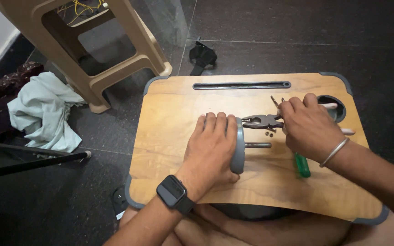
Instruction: Disassembling a small electric motor using a screwdriver and pliers on a wooden lap desk.
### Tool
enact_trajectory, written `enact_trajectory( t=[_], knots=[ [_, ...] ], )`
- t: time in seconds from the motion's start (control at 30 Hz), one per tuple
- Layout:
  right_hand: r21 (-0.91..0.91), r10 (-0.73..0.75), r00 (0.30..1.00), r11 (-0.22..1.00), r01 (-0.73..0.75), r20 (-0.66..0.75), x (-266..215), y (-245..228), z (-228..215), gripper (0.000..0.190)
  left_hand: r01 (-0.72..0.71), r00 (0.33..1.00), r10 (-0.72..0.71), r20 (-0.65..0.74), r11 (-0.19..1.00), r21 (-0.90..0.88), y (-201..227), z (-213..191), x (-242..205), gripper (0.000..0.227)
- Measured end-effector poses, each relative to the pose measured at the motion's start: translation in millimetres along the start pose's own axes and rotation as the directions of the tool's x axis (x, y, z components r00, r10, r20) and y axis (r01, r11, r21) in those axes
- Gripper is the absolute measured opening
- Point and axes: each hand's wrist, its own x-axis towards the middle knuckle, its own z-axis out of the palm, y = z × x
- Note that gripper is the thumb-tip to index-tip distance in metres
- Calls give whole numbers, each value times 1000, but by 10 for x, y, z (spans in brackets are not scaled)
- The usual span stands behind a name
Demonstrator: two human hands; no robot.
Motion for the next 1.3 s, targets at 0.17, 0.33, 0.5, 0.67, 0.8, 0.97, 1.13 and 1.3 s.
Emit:
enact_trajectory(
  t=[0.17,0.33,0.5,0.67,0.8,0.97,1.13,1.3],
  knots=[
    [-47,11,1000,999,-12,-20,-3,-18,-60,34,-16,1000,16,-25,1000,-18,0,-15,-15,113],
    [-131,10,998,991,-19,-64,-9,-19,-122,35,-29,999,27,-32,999,-38,-19,22,6,105],
    [-128,-83,976,990,58,-202,-27,58,-8,28,-66,990,62,-128,997,-27,-44,74,29,106],
    [-73,-44,989,997,34,-143,-49,12,-55,21,-13,1000,15,26,998,-65,-37,18,63,102],
    [-28,-56,979,998,51,-195,-59,14,-2,24,-15,1000,16,15,998,-65,-42,22,62,102],
    [-105,-17,997,994,8,-79,-56,-11,5,27,-8,999,10,31,998,-56,-37,29,60,102],
    [46,25,1000,999,-24,-13,-44,-15,-70,23,-7,1000,8,10,999,-40,-24,35,48,102],
    [32,106,977,993,-114,186,8,19,-160,18,-17,999,14,-40,998,-63,-37,48,32,102]
  ],
)
